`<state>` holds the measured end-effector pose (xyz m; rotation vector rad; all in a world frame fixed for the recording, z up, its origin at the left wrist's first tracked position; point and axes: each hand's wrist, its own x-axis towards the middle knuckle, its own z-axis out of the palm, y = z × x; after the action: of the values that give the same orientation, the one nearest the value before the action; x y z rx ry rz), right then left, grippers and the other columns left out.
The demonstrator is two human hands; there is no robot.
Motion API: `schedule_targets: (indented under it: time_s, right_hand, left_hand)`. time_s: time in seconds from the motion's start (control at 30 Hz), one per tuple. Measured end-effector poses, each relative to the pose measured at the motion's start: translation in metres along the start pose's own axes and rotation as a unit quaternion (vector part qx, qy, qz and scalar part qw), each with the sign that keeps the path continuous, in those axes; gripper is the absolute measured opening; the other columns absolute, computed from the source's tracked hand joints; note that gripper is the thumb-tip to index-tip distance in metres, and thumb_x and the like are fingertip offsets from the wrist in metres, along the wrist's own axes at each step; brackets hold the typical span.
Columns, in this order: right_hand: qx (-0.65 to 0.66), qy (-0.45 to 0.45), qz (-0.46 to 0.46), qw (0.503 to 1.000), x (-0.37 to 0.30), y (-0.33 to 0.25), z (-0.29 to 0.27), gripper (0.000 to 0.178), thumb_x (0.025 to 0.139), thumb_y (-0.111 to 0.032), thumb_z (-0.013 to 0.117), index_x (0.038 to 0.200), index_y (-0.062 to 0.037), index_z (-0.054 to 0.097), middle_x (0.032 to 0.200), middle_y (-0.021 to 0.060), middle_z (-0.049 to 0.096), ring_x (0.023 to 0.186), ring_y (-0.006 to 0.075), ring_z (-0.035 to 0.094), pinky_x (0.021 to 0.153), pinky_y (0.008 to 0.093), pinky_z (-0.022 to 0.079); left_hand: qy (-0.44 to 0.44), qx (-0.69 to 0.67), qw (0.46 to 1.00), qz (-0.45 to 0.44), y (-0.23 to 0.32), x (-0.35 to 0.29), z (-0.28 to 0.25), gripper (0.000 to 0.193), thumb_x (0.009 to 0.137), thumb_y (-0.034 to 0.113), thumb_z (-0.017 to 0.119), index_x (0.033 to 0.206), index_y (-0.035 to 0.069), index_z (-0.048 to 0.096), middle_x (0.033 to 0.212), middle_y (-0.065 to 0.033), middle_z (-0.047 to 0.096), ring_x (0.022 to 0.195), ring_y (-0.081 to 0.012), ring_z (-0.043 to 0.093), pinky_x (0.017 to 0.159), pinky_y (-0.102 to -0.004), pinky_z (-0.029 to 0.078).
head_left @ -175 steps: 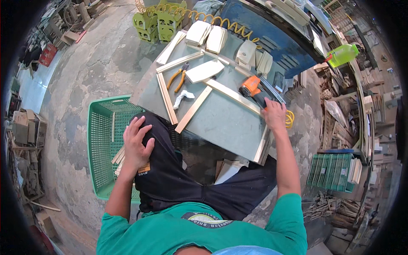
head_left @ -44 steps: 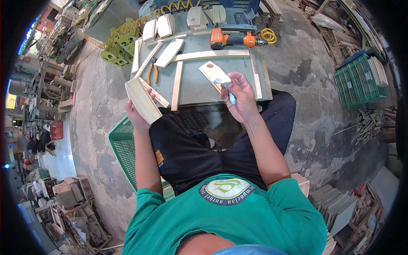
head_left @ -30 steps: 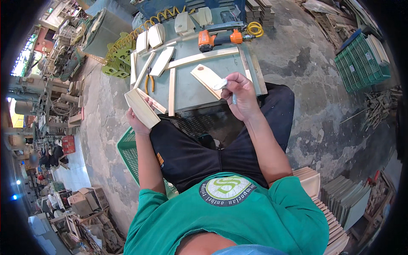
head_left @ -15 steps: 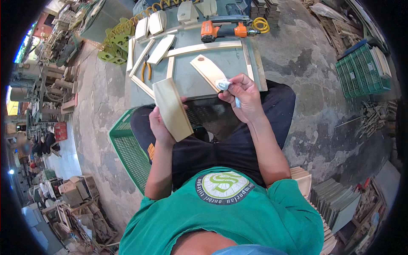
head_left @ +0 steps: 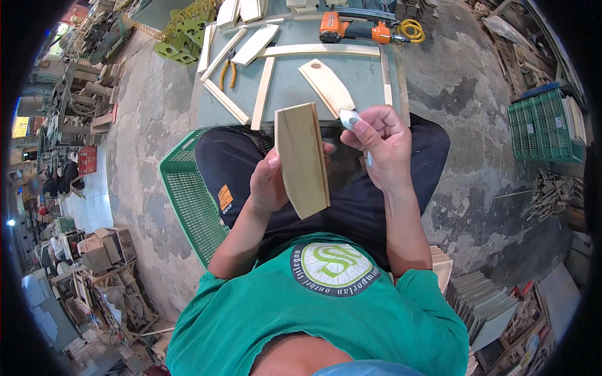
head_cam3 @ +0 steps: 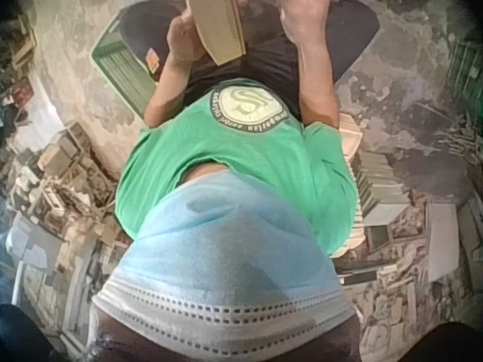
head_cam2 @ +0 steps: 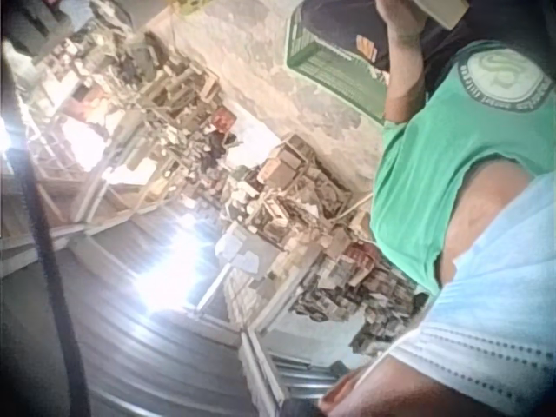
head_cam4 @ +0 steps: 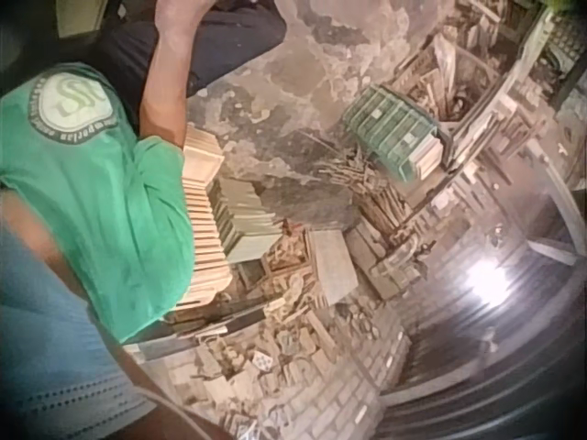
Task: Assembling and cleaning wooden box components using a nail gun and cloth in a woodworking workshop.
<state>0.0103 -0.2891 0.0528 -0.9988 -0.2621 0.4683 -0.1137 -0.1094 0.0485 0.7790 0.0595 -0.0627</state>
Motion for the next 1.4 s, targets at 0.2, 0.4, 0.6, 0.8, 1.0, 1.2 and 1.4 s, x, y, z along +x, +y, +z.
schedule_targets:
  time_s: [0.2,0.4,0.6,0.8,1.0,1.2,1.4]
  right_hand:
    - [-0.162,-0.016,-0.117,0.980,-0.008,-0.008,0.019,0.025,0.092,-0.015,0.074,0.109,0.0016,0.066,0.098,0.0071,0.069,0.081,0.0126,0.068,0.074,0.0256,0.056]
    - [-0.124,0.013,-0.104,0.987,-0.023,-0.017,0.037,0.030,0.087,-0.016,0.079,0.110,0.0013,0.068,0.092,0.0038,0.069,0.077,0.0081,0.063,0.070,0.0210,0.052]
    - [-0.272,0.005,-0.196,0.942,-0.028,-0.027,0.040,0.018,0.086,-0.012,0.078,0.099,-0.0003,0.074,0.089,0.0086,0.072,0.077,0.0101,0.067,0.066,0.0228,0.053]
    - [-0.291,0.006,-0.228,0.929,-0.030,-0.028,0.040,0.016,0.086,-0.011,0.078,0.098,-0.0005,0.074,0.085,0.0071,0.071,0.071,0.0079,0.065,0.061,0.0223,0.051]
    - [-0.339,0.003,-0.203,0.919,-0.036,-0.038,0.040,0.014,0.086,-0.009,0.078,0.097,-0.0006,0.074,0.082,0.0056,0.070,0.069,0.0067,0.063,0.060,0.0212,0.050]
    - [-0.223,0.027,-0.107,0.969,-0.040,-0.032,0.041,0.015,0.089,-0.007,0.075,0.100,0.0022,0.071,0.087,0.0046,0.071,0.074,0.0064,0.064,0.067,0.0201,0.052]
    - [-0.168,0.011,-0.075,0.983,-0.046,-0.027,0.039,0.017,0.090,-0.009,0.075,0.102,0.0019,0.071,0.088,0.0053,0.072,0.078,0.0069,0.066,0.069,0.0209,0.053]
  left_hand:
    - [-0.026,0.058,0.998,0.013,0.002,0.000,0.009,0.088,0.084,0.047,0.064,0.150,-0.001,0.030,0.140,-0.0263,0.050,0.125,-0.0301,0.056,0.105,-0.0435,0.047]
    - [-0.008,0.086,0.996,0.015,-0.001,-0.009,0.013,0.095,0.080,0.038,0.076,0.152,0.000,0.028,0.144,-0.0197,0.049,0.131,-0.0271,0.052,0.110,-0.0418,0.042]
    - [0.020,0.119,0.992,0.046,-0.003,-0.014,0.015,0.094,0.077,0.036,0.081,0.148,-0.002,0.033,0.138,-0.0126,0.053,0.127,-0.0236,0.055,0.107,-0.0391,0.045]
    - [-0.004,0.154,0.988,0.025,-0.004,-0.017,0.012,0.096,0.079,0.037,0.079,0.152,0.001,0.029,0.144,-0.0099,0.048,0.133,-0.0189,0.047,0.111,-0.0360,0.037]
    - [-0.024,0.187,0.982,0.016,-0.002,-0.018,0.009,0.086,0.080,0.034,0.078,0.147,0.001,0.035,0.135,-0.0088,0.053,0.125,-0.0166,0.051,0.107,-0.0341,0.039]
    - [-0.025,0.271,0.959,0.078,-0.002,-0.014,0.015,0.087,0.080,0.035,0.078,0.146,0.000,0.035,0.135,-0.0100,0.054,0.124,-0.0175,0.052,0.105,-0.0347,0.041]
    - [0.062,0.208,0.972,0.088,-0.002,-0.019,0.014,0.095,0.075,0.036,0.085,0.147,0.000,0.034,0.137,-0.0103,0.053,0.125,-0.0218,0.054,0.104,-0.0354,0.045]
